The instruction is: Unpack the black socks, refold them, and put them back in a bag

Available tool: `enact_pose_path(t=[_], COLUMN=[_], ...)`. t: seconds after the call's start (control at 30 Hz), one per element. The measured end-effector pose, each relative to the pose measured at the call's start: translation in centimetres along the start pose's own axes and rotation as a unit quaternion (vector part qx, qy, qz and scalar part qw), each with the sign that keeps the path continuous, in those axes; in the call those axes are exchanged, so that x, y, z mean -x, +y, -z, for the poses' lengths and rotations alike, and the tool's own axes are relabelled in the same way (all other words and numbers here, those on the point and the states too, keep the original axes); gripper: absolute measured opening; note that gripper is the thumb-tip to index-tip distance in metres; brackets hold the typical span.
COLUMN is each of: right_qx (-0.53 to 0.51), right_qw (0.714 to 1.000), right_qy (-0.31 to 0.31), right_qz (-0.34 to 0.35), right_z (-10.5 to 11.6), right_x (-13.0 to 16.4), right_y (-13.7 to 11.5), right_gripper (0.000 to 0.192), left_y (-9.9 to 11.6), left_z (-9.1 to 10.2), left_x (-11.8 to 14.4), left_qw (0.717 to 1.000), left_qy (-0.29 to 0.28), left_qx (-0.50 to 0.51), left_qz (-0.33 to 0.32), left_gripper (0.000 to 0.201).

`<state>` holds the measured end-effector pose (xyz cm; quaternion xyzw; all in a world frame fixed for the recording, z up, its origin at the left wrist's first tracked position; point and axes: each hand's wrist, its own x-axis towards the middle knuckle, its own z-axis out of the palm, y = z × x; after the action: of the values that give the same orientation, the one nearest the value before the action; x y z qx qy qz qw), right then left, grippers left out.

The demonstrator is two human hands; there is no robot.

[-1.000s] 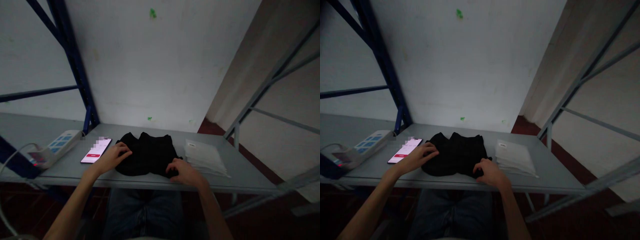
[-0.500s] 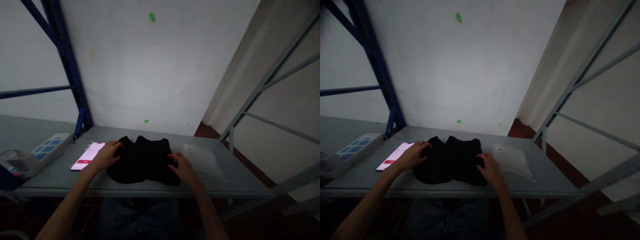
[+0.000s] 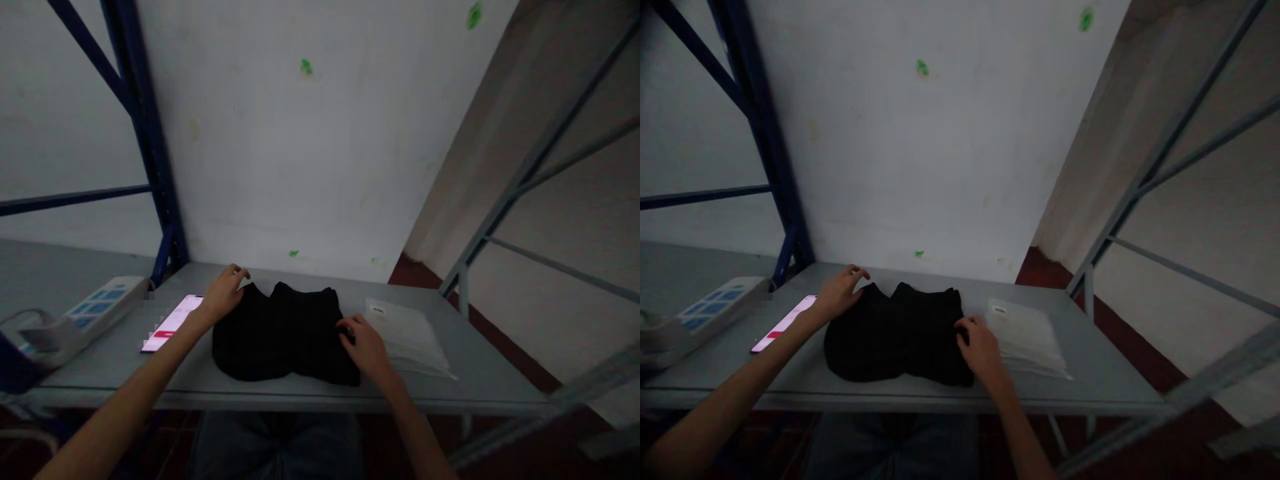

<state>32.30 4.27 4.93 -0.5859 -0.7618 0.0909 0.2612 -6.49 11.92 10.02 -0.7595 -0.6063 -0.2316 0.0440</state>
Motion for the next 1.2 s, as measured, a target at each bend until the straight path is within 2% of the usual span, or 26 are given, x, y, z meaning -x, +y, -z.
enact_pose_path(t=[0.07, 0.13, 0.2, 0.3, 0.43, 0.6, 0.7, 0.8, 1.0, 1.2], right_qx=[-0.01, -0.024, -0.039, -0.06, -0.079, -0.077, -0.034, -0.011, -0.008, 0.006], right_qw=[1.0, 0.999, 0.998, 0.995, 0.99, 0.985, 0.993, 0.998, 0.999, 0.996], right_qy=[0.013, 0.029, 0.048, 0.077, 0.121, 0.156, 0.109, 0.053, 0.042, 0.069], right_qz=[0.0, -0.002, -0.005, -0.006, -0.006, -0.01, -0.005, 0.015, -0.001, -0.055], right_z=[0.1, 0.1, 0.0, -0.3, -0.5, -1.1, -2.0, -2.9, -3.5, -2.5], right_x=[-0.2, -0.5, -0.7, -1.1, -2.6, -7.4, -10.1, -11.4, -12.0, -12.3], right_y=[0.0, -0.1, -0.4, -0.6, -0.6, -0.3, 0.2, 0.8, 1.6, 2.4], right_gripper=[0.023, 0.022, 0.021, 0.021, 0.021, 0.022, 0.019, 0.017, 0.017, 0.018], left_y=[0.7, 1.9, 3.3, 4.9, 5.2, 4.2, 3.5, 3.1, 2.8, 2.5], left_z=[0.5, 0.7, 0.6, -0.1, -1.3, -3.4, -5.0, -6.1, -6.4, -5.8], left_x=[0.3, 0.9, 1.4, 1.5, 0.2, -3.0, -4.6, -5.4, -5.4, -5.5], left_qw=[0.996, 0.982, 0.971, 0.962, 0.968, 0.972, 0.968, 0.966, 0.974, 0.975], left_qy=[-0.015, -0.057, -0.088, -0.106, -0.081, -0.072, -0.089, -0.108, -0.091, -0.091], left_qx=[-0.006, 0.003, 0.008, 0.031, 0.104, 0.173, 0.186, 0.183, 0.184, 0.197], left_qz=[-0.09, -0.181, -0.224, -0.249, -0.215, -0.141, -0.146, -0.146, -0.095, -0.04], left_gripper=[0.039, 0.044, 0.041, 0.016, 0.019, 0.023, 0.03, 0.034, 0.028, 0.03])
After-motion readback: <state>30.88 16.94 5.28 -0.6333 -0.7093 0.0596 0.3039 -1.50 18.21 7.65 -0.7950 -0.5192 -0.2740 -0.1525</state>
